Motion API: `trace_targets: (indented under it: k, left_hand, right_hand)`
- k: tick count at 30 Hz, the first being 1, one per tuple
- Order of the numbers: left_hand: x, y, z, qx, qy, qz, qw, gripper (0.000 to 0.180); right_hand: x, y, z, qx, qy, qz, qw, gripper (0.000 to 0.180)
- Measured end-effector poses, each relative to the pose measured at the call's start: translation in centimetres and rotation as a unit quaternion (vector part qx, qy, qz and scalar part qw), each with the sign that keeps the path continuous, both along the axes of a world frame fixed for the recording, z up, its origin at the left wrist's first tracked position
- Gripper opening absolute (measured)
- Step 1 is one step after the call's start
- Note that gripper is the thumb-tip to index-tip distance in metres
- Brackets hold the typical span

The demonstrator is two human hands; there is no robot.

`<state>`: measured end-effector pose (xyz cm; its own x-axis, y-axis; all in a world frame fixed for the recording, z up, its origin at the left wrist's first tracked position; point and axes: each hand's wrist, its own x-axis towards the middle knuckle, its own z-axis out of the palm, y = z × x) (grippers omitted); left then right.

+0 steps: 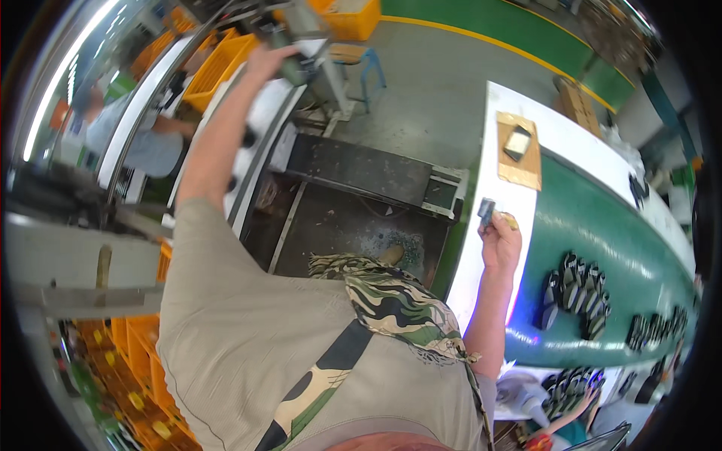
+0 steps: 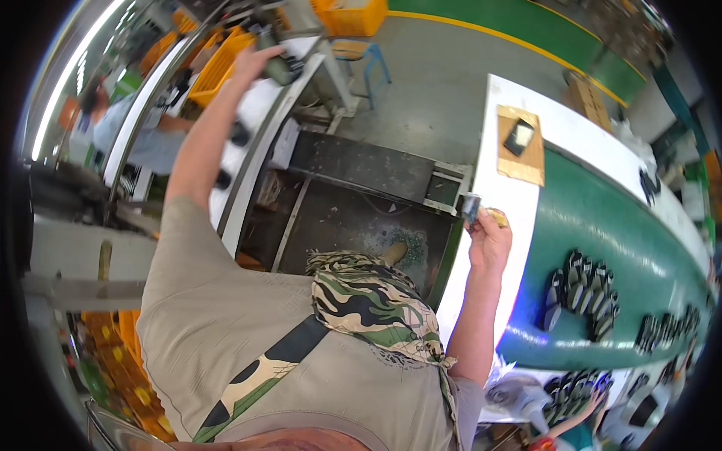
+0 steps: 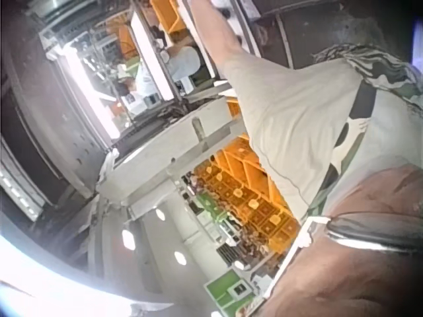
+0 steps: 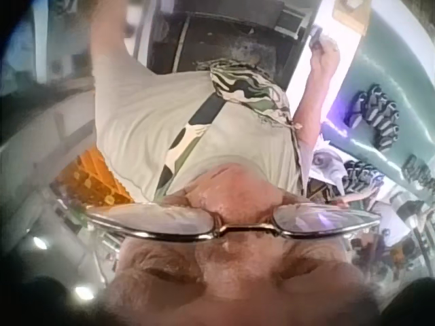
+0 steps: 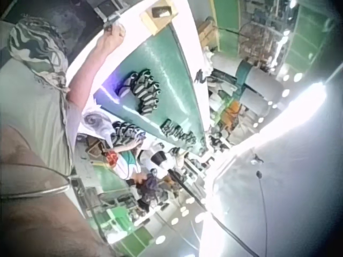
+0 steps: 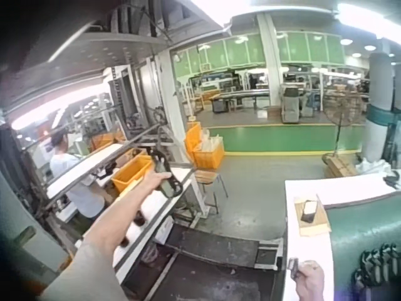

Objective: The person repeatedly picks up black shoes from a table, wipes them with a white cloth, and places them on a shelf. The task is performed in a repetitive cycle of picking, cleaning, and placing.

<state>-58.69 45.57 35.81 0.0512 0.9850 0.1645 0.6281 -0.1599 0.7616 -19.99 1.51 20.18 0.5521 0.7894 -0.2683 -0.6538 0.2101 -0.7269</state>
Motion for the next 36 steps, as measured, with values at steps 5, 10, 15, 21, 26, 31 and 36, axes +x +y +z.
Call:
trace_targets:
  k: [5,10,15,21,26,31,36]
  left_hand:
    - [-19.9,9.4,-4.5,-0.073,0.388,-0.006,0.919,0.043]
    - [1.1,2.7,-2.9,-0.021,0.609,0.036,0.792,0.046]
    - [29.5,-13.2,-14.9,-0.233,0.081,-0.409,0.879,0.026]
    - [53.7,-50.5,-29.8,-0.595,0.099,-0.472,0.642,0.089]
    - [63.8,-64.5,-37.3,-0.626,0.052,-0.33,0.705,0.092]
    - [65.6,-63.9,-41.4,-0.636,-0.015,-0.247,0.731,0.056]
    - [61.0,-58.4,-37.1,-0.784,-0.094,-0.368,0.491,0.049]
  right_hand:
    - [1.9,-4.4,-0.5,-0.017,0.019,-0.046,0.999,0.018]
    - [4.0,-12.3,-0.5,-0.084,0.003,-0.157,0.984,0.014]
    - [4.4,-22.1,-1.7,-0.019,0.043,-0.262,0.964,0.014]
    - [1.6,-35.0,-3.0,-0.071,0.043,-0.424,0.902,0.017]
    - [-2.9,-45.1,-2.5,-0.063,0.042,-0.539,0.839,0.018]
    - [-3.8,-48.8,-2.6,-0.048,0.072,-0.58,0.81,0.019]
    - [-0.4,-47.7,-5.1,-0.042,0.069,-0.551,0.83,0.018]
